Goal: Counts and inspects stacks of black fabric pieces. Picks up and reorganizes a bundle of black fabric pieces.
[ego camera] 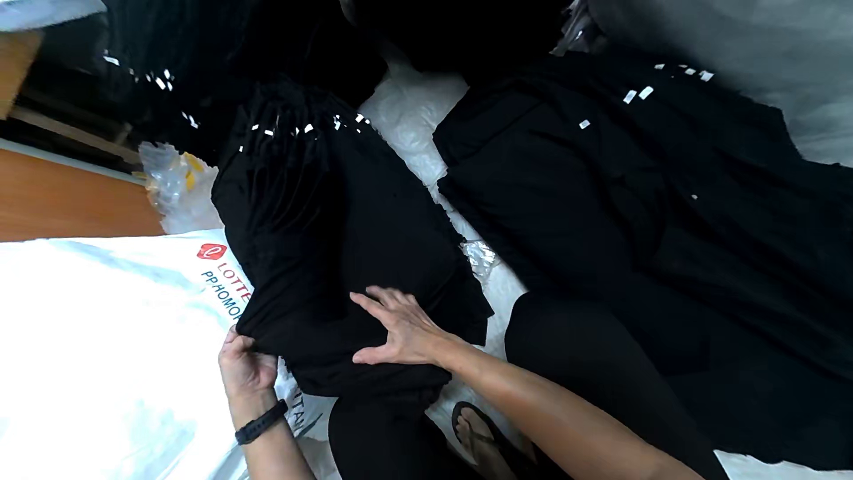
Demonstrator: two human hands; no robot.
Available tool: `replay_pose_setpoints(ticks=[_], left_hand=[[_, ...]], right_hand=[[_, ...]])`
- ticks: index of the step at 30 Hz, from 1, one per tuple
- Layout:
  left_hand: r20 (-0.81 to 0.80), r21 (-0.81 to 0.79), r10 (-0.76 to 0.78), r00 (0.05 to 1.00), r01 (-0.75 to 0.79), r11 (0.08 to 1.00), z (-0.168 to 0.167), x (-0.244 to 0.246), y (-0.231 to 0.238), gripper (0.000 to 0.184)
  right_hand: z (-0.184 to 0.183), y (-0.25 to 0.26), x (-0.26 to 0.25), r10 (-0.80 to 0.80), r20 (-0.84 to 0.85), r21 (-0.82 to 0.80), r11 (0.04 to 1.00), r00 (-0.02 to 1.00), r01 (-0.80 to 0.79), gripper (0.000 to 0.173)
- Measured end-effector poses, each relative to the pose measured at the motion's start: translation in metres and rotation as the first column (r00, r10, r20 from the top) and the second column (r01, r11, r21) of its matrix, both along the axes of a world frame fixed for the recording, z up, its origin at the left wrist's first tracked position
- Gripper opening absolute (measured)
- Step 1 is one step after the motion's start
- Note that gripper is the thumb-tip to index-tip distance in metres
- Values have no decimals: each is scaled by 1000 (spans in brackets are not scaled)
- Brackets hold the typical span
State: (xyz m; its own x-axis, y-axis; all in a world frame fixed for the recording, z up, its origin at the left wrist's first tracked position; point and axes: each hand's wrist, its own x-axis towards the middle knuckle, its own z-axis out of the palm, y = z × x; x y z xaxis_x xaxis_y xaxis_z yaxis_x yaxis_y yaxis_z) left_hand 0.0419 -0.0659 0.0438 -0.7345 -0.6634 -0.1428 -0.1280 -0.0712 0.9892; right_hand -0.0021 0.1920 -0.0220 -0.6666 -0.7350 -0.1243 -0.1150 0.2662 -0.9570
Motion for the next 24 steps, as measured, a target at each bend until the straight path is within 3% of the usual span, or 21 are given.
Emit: replay_pose_setpoints(ticks=[3,5,7,8,10,13,16,18,20,22,24], left_hand=[[-41,20,-198,979,199,980,-5,2,4,27],[32,-49,-236,971,237,970,-10,4,-1,18],[270,-243,-107,957,175,954,-25,11,-7,29],[397,-325,-45,917,186,927,-36,14,-9,39],[530,-384,40,847,197,902,-63,22,-12,50],[427,-393,113,897,71,917,-90,33,-13,55],[435,-351,191,880,-29,936,-89,44,-7,51],[491,-269,153,858,-18,963,-89,57,-1,54],[510,-182,126,851,-37,983,-94,64,-1,59],[543,-73,100,834,-71,995,-92,64,-8,62],[572,60,45,819,-97,994,-86,59,-17,51]], right_hand=[[2,2,-5,140,269,-37,990,953,-135,83],[6,8,-10,-32,391,22,999,920,26,72],[3,12,-19,-313,459,171,950,832,263,67],[0,14,-25,-421,434,258,905,797,338,66],[-2,18,-35,-466,363,352,870,807,345,67],[1,22,-42,-420,288,405,868,861,287,68],[-5,26,-44,-466,127,476,803,876,358,68],[-11,25,-37,-503,-125,424,752,855,505,60],[-11,22,-25,-517,-222,219,800,827,559,41],[1,17,-4,-370,-101,47,926,924,376,28],[19,14,20,76,147,-19,997,986,-74,28]])
